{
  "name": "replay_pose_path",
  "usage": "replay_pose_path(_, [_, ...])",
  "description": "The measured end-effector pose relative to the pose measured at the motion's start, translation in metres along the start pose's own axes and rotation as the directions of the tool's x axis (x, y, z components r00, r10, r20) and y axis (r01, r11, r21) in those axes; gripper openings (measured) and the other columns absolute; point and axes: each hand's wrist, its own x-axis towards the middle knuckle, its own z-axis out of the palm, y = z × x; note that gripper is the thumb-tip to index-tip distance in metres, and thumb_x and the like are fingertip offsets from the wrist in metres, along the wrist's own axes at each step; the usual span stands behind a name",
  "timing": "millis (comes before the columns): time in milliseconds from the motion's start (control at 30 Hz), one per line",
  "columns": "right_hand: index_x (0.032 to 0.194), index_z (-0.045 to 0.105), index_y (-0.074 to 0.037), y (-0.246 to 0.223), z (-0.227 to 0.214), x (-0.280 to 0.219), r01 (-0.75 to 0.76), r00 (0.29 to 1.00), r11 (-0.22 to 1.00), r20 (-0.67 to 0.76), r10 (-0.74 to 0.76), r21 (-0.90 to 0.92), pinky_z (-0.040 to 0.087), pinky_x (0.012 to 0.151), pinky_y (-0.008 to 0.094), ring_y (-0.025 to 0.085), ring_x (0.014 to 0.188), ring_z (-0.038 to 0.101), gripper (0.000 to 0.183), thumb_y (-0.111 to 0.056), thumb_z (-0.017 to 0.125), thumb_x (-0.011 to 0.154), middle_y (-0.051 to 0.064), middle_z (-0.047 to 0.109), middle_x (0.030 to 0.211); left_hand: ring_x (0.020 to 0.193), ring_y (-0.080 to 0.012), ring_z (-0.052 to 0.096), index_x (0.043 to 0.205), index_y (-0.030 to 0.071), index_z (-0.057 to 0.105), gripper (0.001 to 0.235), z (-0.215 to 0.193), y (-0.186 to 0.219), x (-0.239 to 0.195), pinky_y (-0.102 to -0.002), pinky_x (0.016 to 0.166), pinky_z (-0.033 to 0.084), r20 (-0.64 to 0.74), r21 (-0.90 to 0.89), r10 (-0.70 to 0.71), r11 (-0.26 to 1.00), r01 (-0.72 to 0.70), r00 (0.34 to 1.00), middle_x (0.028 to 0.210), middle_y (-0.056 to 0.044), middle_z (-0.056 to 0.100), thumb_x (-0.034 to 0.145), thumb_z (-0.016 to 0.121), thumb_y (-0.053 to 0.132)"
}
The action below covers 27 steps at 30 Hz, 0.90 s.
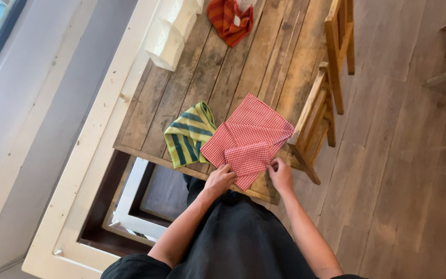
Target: Folding several red and white checkered napkins and a striped cloth on a wooden dining table.
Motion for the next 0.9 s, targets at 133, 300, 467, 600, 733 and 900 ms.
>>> replay_pose_path(133, [0.118,0.060,-0.008,-0.020,-0.008,-0.007,0.084,0.995,0.986,-0.032,-0.090,-0.143,0.054,0.083,0.042,0.032,0.098,0.067,0.038,-0.021,0.078,0.088,0.018,0.068,0.107,0.118,-0.0329,0.051,0.086,0.013,0.073,0.018,-0.009,0.022,0.014,-0.052,0.101,0.040,0.027,0.247,-0.004,0.969,-0.002,1.000,0.115,-0.012,0.059,0.086,0.073,0.030])
replay_pose_path(300, [0.164,0.014,-0.034,-0.096,-0.031,-0.017,0.431,0.875,0.437,0.249,-0.414,-0.789,0.026,0.125,0.050,0.029,0.155,0.021,0.099,0.005,0.057,0.084,0.015,0.016,0.170,0.154,-0.0406,0.019,0.083,0.015,0.073,0.015,0.002,0.017,0.030,-0.062,0.123,0.012,0.003,0.332,0.013,0.943,-0.014,1.000,0.161,-0.020,0.036,0.075,0.073,0.027])
replay_pose_path(467, [0.166,0.009,-0.030,-0.052,0.020,0.003,0.638,0.737,0.375,0.393,-0.550,-0.672,0.015,0.124,0.053,0.028,0.158,0.011,0.090,-0.003,0.051,0.091,0.011,0.008,0.173,0.157,-0.0448,0.009,0.095,0.013,0.070,0.022,0.018,-0.003,0.035,-0.069,0.120,0.004,0.131,0.352,-0.016,0.935,-0.032,0.991,0.165,-0.026,0.026,0.081,0.071,0.030])
replay_pose_path(600, [0.164,0.013,-0.025,-0.045,0.030,0.015,0.710,0.703,0.540,0.492,-0.513,-0.451,0.010,0.125,0.052,0.027,0.157,0.010,0.085,-0.011,0.054,0.091,0.009,0.010,0.172,0.158,-0.0438,0.008,0.113,0.010,0.062,0.041,0.017,-0.010,0.031,-0.069,0.121,0.004,0.222,0.417,-0.045,0.907,-0.053,0.974,0.167,-0.028,0.023,0.086,0.069,0.040])
replay_pose_path(733, [0.166,0.010,-0.022,-0.075,-0.001,0.013,0.668,0.726,0.539,0.608,-0.321,-0.513,0.008,0.128,0.048,0.025,0.160,0.008,0.098,-0.015,0.062,0.084,0.008,0.008,0.174,0.159,-0.0426,0.008,0.114,0.013,0.062,0.042,0.015,-0.013,0.024,-0.069,0.122,0.003,0.230,0.391,0.001,0.916,-0.093,0.973,0.170,-0.024,0.018,0.092,0.064,0.049])
replay_pose_path(900, [0.164,0.004,-0.025,-0.056,0.004,0.027,0.566,0.749,0.708,0.623,-0.226,-0.423,0.001,0.126,0.051,0.025,0.158,0.000,0.114,-0.031,0.075,0.076,0.006,-0.002,0.172,0.160,-0.0395,0.001,0.162,0.023,0.036,0.083,0.024,-0.033,0.023,-0.069,0.122,0.001,0.234,0.369,0.062,0.918,-0.147,0.970,0.173,-0.017,0.007,0.091,0.059,0.060])
